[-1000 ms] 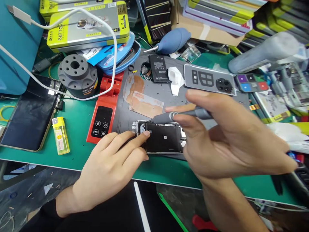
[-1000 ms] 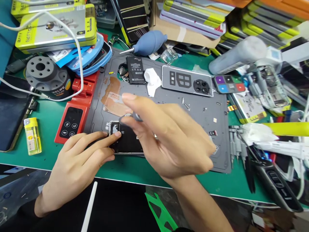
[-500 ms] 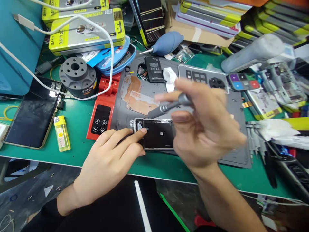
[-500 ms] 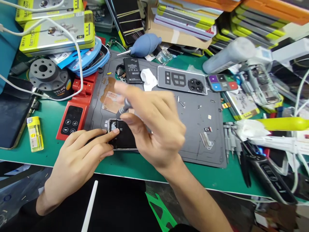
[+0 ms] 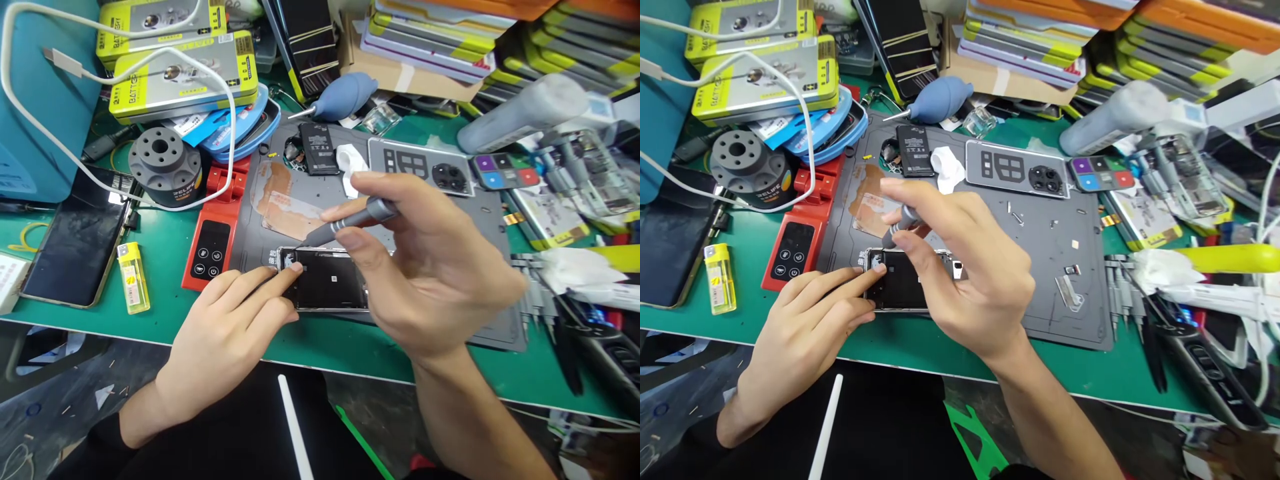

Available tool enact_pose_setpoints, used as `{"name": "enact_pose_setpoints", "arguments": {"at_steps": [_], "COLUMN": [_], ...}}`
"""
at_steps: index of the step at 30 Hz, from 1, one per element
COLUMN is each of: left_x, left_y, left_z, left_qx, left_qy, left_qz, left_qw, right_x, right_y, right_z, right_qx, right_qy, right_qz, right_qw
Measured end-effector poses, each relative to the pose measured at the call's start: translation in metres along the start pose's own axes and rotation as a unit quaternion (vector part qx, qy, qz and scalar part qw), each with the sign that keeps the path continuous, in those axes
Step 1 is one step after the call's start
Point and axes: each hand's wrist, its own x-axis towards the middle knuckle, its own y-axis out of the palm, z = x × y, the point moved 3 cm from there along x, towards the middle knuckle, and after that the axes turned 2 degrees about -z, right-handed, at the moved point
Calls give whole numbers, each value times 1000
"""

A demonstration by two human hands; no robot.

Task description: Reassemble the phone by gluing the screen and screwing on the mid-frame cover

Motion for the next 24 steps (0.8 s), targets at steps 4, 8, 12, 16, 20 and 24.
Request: {"name": "enact_pose_setpoints", "arguments": {"at_steps": [4, 8, 12, 16, 20, 24], "left_x": [0, 3, 3, 3, 3, 3], "left_y": [-1, -3, -3, -2, -1, -1], "left_z": [0, 0, -1, 0, 1, 1], "left_qx": [15, 25, 16, 4, 2, -6], "left_qy": [6, 4, 2, 3, 2, -2], "left_qz": [-1, -2, -3, 0, 2, -5], "left_qw": [1000, 1000, 1000, 1000, 1000, 1000], "right_x": [2, 4, 1, 1, 1, -1], "right_y": [1, 8, 11, 8, 13, 14], "right_z": [-1, 8, 10, 10, 9, 9], "right_qx": [39, -39, -29, -96, -103, -81], "right_qy": [-13, -28, 4, 22, 35, 32], "right_qz": [23, -21, -19, -30, 39, 71], "right_qw": [999, 999, 999, 995, 993, 994]}}
